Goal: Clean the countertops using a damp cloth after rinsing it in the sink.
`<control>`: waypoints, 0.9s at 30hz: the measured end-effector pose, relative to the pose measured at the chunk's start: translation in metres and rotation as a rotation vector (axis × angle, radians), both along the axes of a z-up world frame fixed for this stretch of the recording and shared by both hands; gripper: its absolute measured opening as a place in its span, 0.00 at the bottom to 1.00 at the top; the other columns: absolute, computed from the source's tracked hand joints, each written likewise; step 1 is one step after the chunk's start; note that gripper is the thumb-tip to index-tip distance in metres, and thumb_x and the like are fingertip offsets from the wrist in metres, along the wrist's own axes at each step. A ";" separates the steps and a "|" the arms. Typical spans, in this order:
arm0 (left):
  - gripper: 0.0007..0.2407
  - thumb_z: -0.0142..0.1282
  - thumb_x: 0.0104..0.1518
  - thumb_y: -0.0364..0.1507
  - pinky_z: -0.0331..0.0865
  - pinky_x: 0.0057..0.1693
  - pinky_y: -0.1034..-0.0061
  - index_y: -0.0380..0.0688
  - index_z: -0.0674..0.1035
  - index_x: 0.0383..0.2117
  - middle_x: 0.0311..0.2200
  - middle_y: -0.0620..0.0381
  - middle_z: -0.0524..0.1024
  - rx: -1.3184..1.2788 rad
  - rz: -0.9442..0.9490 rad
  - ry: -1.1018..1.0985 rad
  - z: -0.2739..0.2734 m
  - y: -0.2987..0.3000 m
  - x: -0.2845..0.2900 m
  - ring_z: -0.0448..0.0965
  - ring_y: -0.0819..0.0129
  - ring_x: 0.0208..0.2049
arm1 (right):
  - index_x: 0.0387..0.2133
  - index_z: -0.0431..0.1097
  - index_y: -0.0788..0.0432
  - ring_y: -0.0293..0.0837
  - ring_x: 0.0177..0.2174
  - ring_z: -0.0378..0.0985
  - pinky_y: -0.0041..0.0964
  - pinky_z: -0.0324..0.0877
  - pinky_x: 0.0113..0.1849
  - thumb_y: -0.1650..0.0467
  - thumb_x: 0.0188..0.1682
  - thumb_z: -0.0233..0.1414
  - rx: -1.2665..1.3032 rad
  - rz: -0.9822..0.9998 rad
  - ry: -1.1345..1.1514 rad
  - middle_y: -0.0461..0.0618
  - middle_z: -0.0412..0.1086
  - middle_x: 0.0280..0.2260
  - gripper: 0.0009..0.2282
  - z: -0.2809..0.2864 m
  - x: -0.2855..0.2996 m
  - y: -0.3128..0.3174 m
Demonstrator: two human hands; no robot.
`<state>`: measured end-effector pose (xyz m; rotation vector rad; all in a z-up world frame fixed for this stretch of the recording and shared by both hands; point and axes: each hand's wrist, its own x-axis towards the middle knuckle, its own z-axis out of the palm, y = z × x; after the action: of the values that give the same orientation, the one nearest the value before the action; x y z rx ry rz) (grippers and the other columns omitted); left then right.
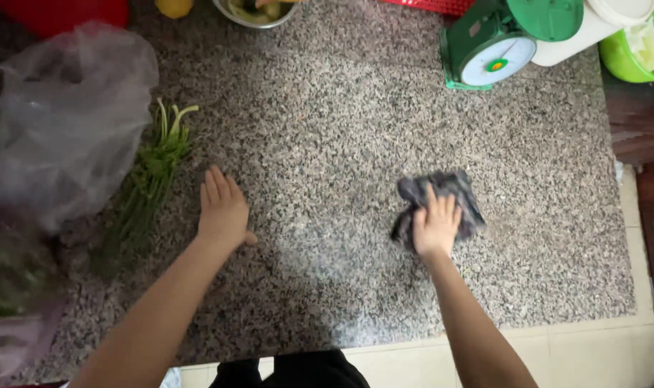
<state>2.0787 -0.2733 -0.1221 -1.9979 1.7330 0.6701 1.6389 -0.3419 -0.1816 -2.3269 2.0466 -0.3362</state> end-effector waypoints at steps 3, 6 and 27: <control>0.60 0.75 0.41 0.51 0.45 0.74 0.53 0.24 0.44 0.71 0.72 0.25 0.35 0.141 -0.020 -0.104 0.011 -0.041 0.006 0.38 0.35 0.73 | 0.64 0.59 0.61 0.65 0.68 0.47 0.65 0.34 0.65 0.68 0.48 0.46 -0.065 -0.071 -0.055 0.70 0.55 0.65 0.27 -0.013 0.022 0.021; 0.57 0.78 0.41 0.47 0.52 0.70 0.55 0.19 0.49 0.68 0.69 0.18 0.40 0.134 -0.117 -0.176 0.004 -0.043 0.004 0.45 0.30 0.70 | 0.59 0.64 0.56 0.64 0.64 0.52 0.68 0.33 0.64 0.66 0.46 0.53 0.119 0.252 0.099 0.64 0.62 0.60 0.24 -0.014 0.139 0.032; 0.67 0.79 0.36 0.54 0.62 0.68 0.70 0.21 0.38 0.68 0.71 0.27 0.30 0.290 0.054 -0.251 -0.034 -0.068 0.014 0.36 0.41 0.73 | 0.66 0.59 0.52 0.58 0.67 0.46 0.59 0.41 0.63 0.54 0.57 0.42 -0.125 -0.278 -0.022 0.61 0.54 0.67 0.27 0.003 -0.027 -0.167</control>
<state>2.0927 -0.3414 -0.1564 -1.8431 1.3571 0.6181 1.6114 -0.5091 -0.1783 -2.0873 2.4071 -0.5077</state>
